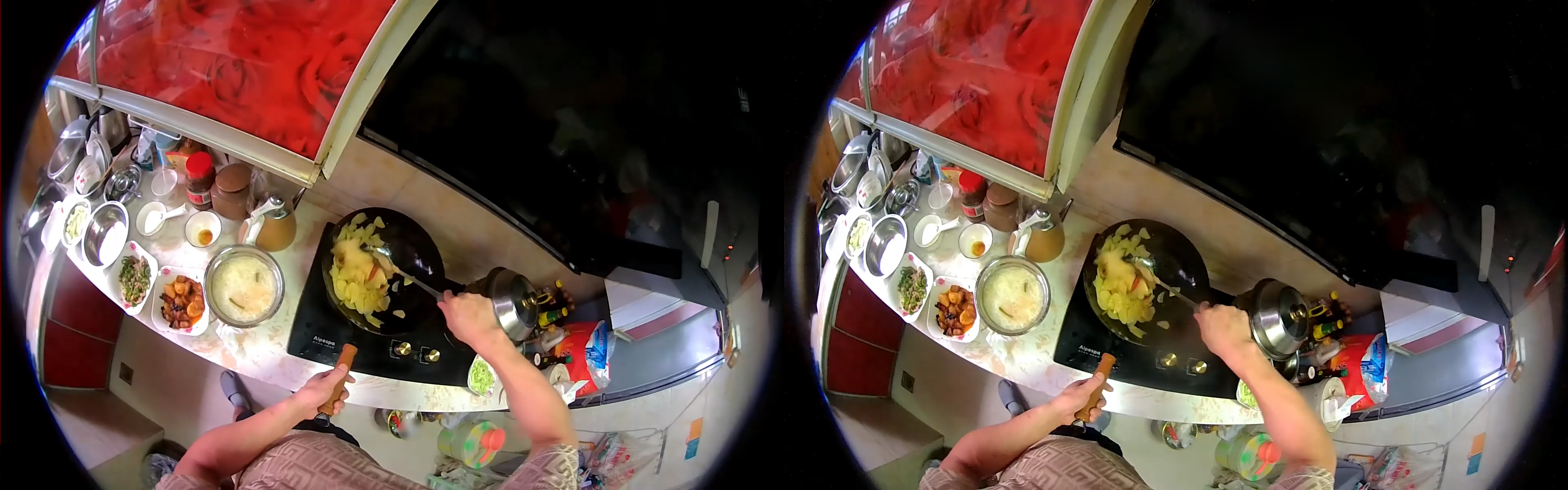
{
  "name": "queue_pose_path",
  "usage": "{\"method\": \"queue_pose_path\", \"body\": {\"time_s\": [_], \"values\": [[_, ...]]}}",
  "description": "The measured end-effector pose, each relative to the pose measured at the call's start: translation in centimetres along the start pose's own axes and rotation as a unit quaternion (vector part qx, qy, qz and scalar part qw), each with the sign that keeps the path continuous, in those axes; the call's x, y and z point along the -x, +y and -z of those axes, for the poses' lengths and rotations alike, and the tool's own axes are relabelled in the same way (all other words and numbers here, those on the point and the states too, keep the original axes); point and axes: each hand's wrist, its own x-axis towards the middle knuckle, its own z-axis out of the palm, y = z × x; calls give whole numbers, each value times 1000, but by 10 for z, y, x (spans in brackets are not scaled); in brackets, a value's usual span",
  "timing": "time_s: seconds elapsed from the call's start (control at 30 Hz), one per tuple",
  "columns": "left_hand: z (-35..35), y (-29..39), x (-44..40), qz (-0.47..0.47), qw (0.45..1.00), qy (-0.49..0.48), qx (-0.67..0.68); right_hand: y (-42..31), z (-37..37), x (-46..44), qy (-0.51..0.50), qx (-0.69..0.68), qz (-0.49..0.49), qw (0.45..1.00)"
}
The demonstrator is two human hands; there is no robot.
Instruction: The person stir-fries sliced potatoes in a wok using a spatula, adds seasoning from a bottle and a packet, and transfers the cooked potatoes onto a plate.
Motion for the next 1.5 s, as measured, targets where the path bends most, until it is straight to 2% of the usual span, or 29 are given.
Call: {"method": "queue_pose_path", "body": {"time_s": [0.1, 0.17, 0.23, 0.27, 0.3, 0.37, 0.5, 0.57, 0.67, 0.7, 0.77, 0.8, 0.83, 0.9, 0.97, 1.03, 1.17, 1.23, 1.3, 1.33, 1.4, 1.43, 1.47, 1.5], "values": [[2, -1, -2, 2, 1000, -2, -2, 23, 25, -7, -69, 56, 3, 996], [2, -1, -3, -1, 1000, -2, -5, 43, 26, -23, -128, 34, -40, 990], [2, 0, -1, 0, 1000, -5, -9, 62, 24, -38, -240, -45, -77, 967], [2, 0, 0, -1, 1000, -5, -8, 66, 29, -50, -388, -59, -82, 916], [2, 0, 0, -1, 1000, -1, -11, 66, 14, -52, -387, -58, -81, 916], [2, 1, 0, -7, 1000, 1, -14, 66, -33, -51, -462, -319, -128, 818], [3, 0, 0, -10, 1000, 2, -17, 13, -77, -37, -361, -626, -165, 671], [0, 2, 1, -7, 1000, 10, -15, 6, -84, -38, -328, -654, -179, 658], [1, 1, -1, -4, 1000, 12, -20, 13, -81, -36, -245, -632, -210, 704], [2, 1, -2, -9, 1000, 10, -17, 14, -72, -34, -213, -579, -198, 762], [3, 1, -1, -3, 1000, 5, -11, 17, -54, -32, -164, -479, -184, 843], [2, 1, -1, -1, 1000, 0, -2, 14, -50, -29, -55, -317, -95, 942], [2, 0, -1, 3, 1000, -2, -4, 8, -39, -24, -56, -317, -99, 941], [2, -1, -2, -3, 1000, -2, -1, -4, -13, -14, -7, -116, -84, 990], [1, -1, -2, -2, 1000, -4, -2, 0, 8, -9, -34, -71, -96, 992], [-1, 1, -1, 2, 1000, 5, -2, 10, 27, -11, -130, 6, -109, 986], [0, -2, -3, -3, 1000, -2, 0, 24, 33, -25, -171, 24, -114, 978], [1, -2, -4, -7, 1000, 0, -5, 21, 32, -39, -188, 3, -116, 975], [2, -5, -5, -5, 1000, 1, -9, 17, 30, -50, -285, -214, -216, 909], [2, -4, -7, -7, 1000, 3, -10, 20, 9, -58, -284, -207, -190, 917], [2, -6, -8, -11, 1000, 5, -8, 27, -52, -66, -159, -222, -182, 945], [1, -7, -8, -9, 1000, 6, -8, 21, -60, -67, -113, -231, -185, 948], [1, -7, -7, -11, 1000, 6, -4, 18, -67, -68, -112, -235, -180, 949], [0, -7, -5, -12, 1000, 10, -5, 14, -65, -65, -70, -211, -149, 963]]}}
